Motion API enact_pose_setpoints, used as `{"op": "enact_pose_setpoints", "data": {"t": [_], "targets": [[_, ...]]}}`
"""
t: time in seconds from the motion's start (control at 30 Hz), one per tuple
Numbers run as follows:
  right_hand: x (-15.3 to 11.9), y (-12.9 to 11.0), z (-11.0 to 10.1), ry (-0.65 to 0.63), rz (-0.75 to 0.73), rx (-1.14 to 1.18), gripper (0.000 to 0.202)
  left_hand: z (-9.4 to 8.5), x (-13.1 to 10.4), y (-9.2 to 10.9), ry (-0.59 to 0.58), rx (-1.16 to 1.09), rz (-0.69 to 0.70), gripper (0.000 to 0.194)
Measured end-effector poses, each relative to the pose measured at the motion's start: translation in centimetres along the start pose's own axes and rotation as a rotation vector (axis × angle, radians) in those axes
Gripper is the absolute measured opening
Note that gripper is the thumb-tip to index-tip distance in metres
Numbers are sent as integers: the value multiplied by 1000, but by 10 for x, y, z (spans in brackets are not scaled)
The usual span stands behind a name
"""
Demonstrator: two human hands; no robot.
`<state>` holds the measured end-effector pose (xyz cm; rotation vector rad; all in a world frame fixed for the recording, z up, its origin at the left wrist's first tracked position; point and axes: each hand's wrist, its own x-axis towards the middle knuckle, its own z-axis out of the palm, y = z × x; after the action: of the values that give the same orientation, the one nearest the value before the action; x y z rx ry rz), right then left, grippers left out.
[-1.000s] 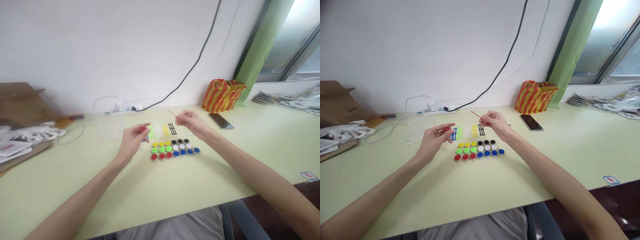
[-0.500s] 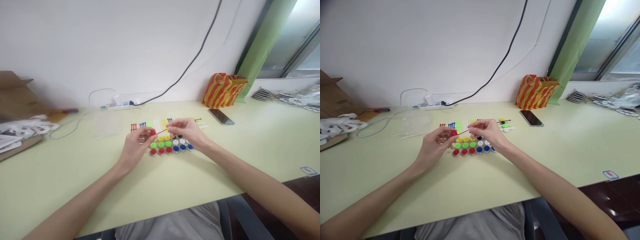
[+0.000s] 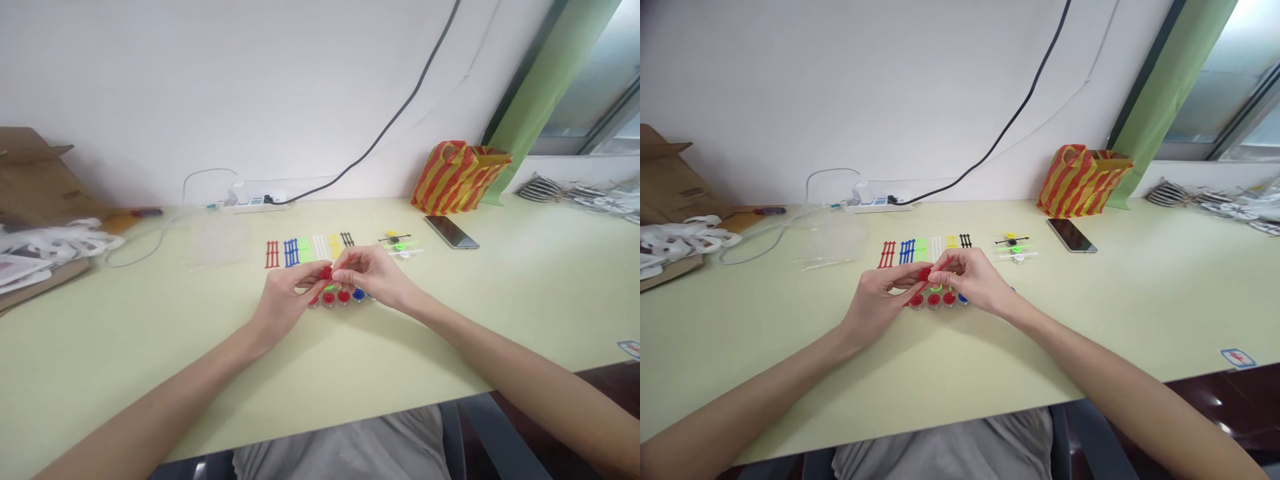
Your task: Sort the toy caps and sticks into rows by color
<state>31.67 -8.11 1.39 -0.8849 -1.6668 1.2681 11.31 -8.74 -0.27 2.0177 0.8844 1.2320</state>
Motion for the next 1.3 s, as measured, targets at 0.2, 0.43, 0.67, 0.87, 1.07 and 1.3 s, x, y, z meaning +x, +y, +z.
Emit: {"op": "enact_pose_setpoints", "data": {"t": [0.2,0.43,0.67,0.87,1.07,1.3], "targets": [[-2,4,-2,11,-49,-55,28,-2,-2,-1,30,107,139,23],[-3,2,-1,67,-100,-87,27,-2,-2,-4,-13,223,269,21],[-3,-5,-6,23,-107,-127,33,-3,-3,-2,-57,203,256,14],[0,3,-10,-69,-88,-144,35,-6,-2,-3,-92,278,271,17],[-1,2,-8,10,-255,-238,30,-6,-2,0,-33,341,349,18],[0,2,-8,78,-356,-279,23,-8,1,8,-90,214,248,28]]}}
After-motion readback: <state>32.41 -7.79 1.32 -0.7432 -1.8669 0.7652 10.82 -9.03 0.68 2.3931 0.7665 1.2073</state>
